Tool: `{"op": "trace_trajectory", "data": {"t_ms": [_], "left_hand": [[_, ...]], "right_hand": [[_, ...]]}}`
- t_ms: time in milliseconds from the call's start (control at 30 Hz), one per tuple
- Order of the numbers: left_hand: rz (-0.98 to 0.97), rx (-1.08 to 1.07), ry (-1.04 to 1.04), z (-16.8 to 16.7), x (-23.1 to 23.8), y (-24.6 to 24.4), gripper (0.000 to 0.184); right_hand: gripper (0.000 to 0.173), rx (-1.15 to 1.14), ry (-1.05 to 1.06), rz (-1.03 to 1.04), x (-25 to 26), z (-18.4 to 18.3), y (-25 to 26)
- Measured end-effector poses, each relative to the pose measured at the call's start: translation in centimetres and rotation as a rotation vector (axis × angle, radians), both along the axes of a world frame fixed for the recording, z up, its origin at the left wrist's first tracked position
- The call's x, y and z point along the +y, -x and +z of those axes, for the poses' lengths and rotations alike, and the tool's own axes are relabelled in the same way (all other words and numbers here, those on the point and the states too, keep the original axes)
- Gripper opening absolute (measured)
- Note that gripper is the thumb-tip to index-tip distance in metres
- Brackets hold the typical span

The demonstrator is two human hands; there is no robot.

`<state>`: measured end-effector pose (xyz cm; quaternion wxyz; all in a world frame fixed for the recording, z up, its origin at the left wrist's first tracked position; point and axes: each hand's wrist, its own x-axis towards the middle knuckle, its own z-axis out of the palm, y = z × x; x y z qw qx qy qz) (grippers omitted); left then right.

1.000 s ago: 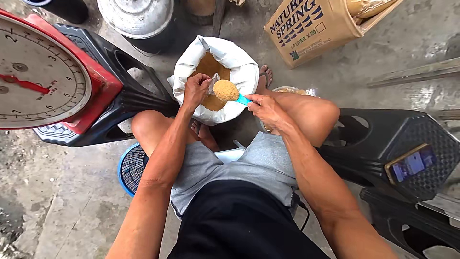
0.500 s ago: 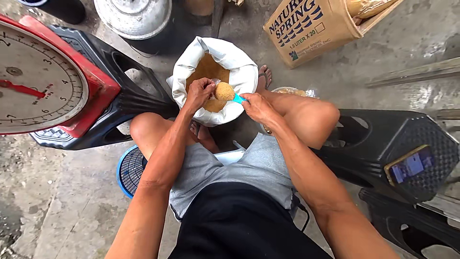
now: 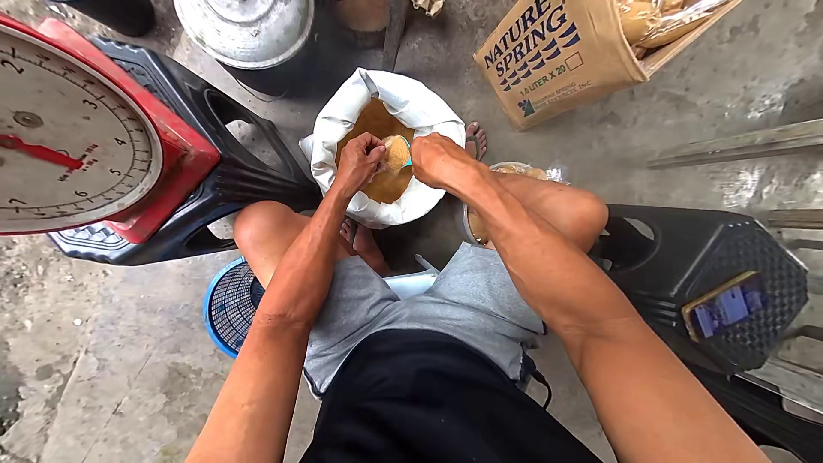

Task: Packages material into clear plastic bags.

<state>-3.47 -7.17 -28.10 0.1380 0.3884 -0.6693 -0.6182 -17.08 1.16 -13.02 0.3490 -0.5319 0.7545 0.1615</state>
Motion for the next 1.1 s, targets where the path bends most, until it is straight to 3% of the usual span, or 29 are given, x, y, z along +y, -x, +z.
{"op": "trace_trajectory", "data": {"t_ms": [200, 433, 700, 867, 1100], "left_hand": [[-0.076, -0.161, 0.108, 0.5, -0.8, 0.2, 0.023], [0.061, -0.091, 0.066, -1.3, -1.7, 0.4, 0.022], [0.013, -0.166, 0.06, -0.3, -1.8, -0.4, 0.022], [-0.054, -0.23, 0.073, 1.4, -0.7, -2.6, 0.022], [0.005, -0.275, -0.019, 4.2, 0.4, -5.5, 0.02]], "right_hand": [[0.017, 0.06, -0.025, 0.038, -1.6, 0.9, -1.1], [0.018, 0.029, 0.05, 0.046, -0.8, 0.0, -0.7], [0.032, -0.164, 0.225, -0.2, 4.4, -0.3, 4.4], [0.036, -0.204, 0.219, -0.388, 3.2, -4.7, 3.9], [0.028, -0.117, 0.126, -0.378, -3.7, -14.1, 0.3]]}}
